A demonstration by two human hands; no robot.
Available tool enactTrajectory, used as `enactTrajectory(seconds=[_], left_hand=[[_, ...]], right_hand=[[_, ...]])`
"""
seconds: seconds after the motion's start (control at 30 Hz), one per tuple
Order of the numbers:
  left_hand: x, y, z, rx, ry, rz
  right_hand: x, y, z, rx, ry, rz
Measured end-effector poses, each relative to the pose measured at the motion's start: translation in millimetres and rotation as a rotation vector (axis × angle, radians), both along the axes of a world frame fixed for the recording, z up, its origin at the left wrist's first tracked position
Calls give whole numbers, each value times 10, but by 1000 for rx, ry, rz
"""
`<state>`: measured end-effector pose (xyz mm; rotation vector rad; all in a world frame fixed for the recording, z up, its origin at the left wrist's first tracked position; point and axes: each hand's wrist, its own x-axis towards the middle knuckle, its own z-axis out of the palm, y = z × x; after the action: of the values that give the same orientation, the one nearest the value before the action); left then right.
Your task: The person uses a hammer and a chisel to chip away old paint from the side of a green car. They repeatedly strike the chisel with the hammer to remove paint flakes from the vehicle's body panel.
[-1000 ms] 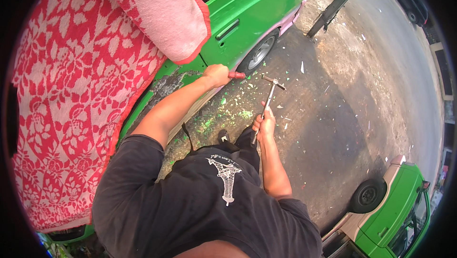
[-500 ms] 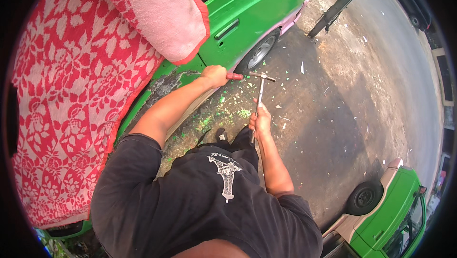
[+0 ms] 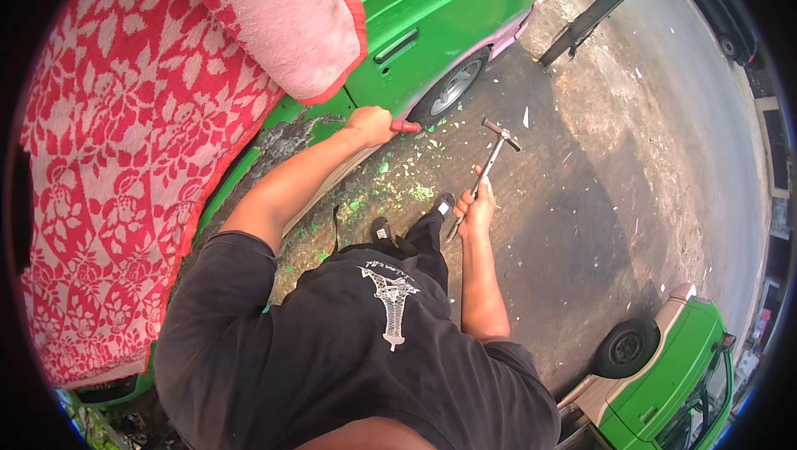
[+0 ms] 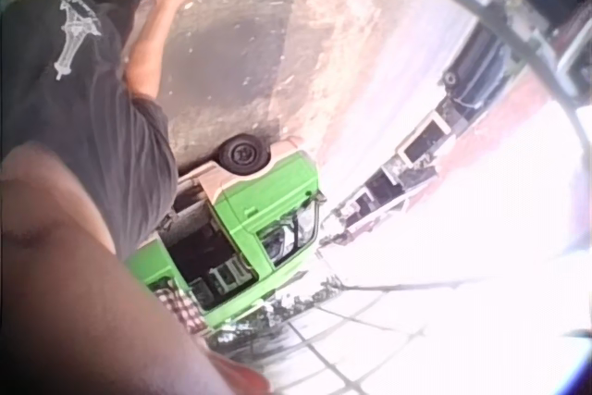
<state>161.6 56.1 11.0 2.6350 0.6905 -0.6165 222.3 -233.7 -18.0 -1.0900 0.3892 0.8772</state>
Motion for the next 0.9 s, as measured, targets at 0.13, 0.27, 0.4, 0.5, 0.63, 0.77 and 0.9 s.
enactTrajectory(seconds=[0.13,0.27,0.4,0.5,0.63,0.77,0.9], left_hand=[[-37,-40,44,-11,9,-20],[-70,-59,22,4,46,-65],[-68,-102,66,9,66,-111],[-48,-108,57,20,81,-125],[-25,-109,46,37,110,-122],[-33,-59,-135,60,45,-103],[-3,-89,21,47,69,-101]], right_hand=[[-46,-50,-9,-14,62,66],[-192,-33,-41,6,98,112],[-255,-76,-112,2,88,136],[-276,-109,-123,-11,101,125],[-303,-143,-97,-13,121,105],[-326,-157,-95,-12,128,121],[-341,-145,-97,-45,101,160]])
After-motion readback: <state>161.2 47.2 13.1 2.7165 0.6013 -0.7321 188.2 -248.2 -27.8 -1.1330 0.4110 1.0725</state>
